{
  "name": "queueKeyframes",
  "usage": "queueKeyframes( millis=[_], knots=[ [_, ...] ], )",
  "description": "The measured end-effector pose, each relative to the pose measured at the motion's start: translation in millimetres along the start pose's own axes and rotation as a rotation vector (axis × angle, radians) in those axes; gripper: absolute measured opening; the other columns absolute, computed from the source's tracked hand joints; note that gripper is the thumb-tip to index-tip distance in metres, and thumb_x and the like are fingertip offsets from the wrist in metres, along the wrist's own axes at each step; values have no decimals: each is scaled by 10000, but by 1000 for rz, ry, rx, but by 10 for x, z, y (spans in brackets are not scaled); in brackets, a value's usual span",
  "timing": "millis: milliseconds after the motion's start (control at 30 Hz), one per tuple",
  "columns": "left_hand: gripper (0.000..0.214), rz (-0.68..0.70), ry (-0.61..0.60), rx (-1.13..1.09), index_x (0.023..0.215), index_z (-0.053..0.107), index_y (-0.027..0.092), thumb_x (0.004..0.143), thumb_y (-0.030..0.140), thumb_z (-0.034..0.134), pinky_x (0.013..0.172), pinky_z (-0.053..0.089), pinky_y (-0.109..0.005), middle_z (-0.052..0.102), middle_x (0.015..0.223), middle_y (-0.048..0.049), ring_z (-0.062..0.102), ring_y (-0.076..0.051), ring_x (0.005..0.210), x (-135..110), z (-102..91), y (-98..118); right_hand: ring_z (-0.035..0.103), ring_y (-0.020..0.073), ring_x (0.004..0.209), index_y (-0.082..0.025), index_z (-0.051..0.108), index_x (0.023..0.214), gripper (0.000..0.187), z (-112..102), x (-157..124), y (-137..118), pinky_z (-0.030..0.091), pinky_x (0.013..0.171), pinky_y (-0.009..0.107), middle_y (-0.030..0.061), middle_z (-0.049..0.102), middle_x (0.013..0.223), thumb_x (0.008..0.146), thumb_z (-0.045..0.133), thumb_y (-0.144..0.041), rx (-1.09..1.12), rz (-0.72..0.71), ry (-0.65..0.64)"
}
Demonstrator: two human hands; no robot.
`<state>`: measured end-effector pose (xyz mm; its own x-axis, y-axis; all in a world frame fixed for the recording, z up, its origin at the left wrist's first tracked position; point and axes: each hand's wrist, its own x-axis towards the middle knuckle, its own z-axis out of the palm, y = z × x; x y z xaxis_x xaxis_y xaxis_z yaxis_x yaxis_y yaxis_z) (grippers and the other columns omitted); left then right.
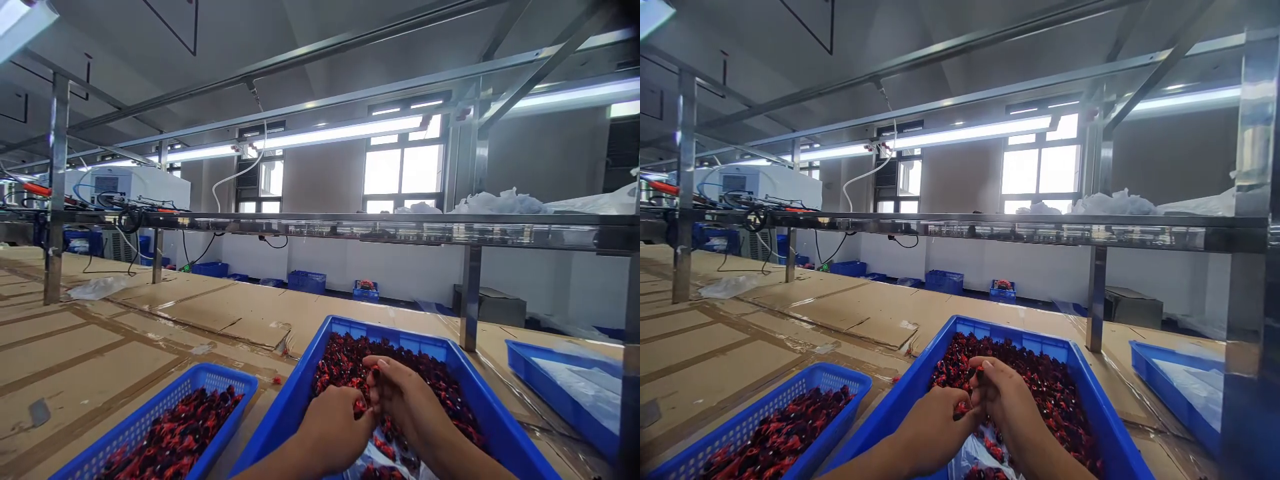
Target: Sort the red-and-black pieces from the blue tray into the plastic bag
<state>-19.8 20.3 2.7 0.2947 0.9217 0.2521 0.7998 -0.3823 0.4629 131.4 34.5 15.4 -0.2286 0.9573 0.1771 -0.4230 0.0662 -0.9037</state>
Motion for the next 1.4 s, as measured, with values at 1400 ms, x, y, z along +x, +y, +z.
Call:
queueKeyframes(
  millis=[1400],
  knots=[
    [348,-40,21,-14,877,709,210,889,394,414,595,376,-275,722,894,-104,673,-251,802,-14,-43,85,537,156,619,-213,650,941,140,48,-188,-75,382,618,270,-10,587,725,819,582,-217,-1401,-592,-2]
  ],
)
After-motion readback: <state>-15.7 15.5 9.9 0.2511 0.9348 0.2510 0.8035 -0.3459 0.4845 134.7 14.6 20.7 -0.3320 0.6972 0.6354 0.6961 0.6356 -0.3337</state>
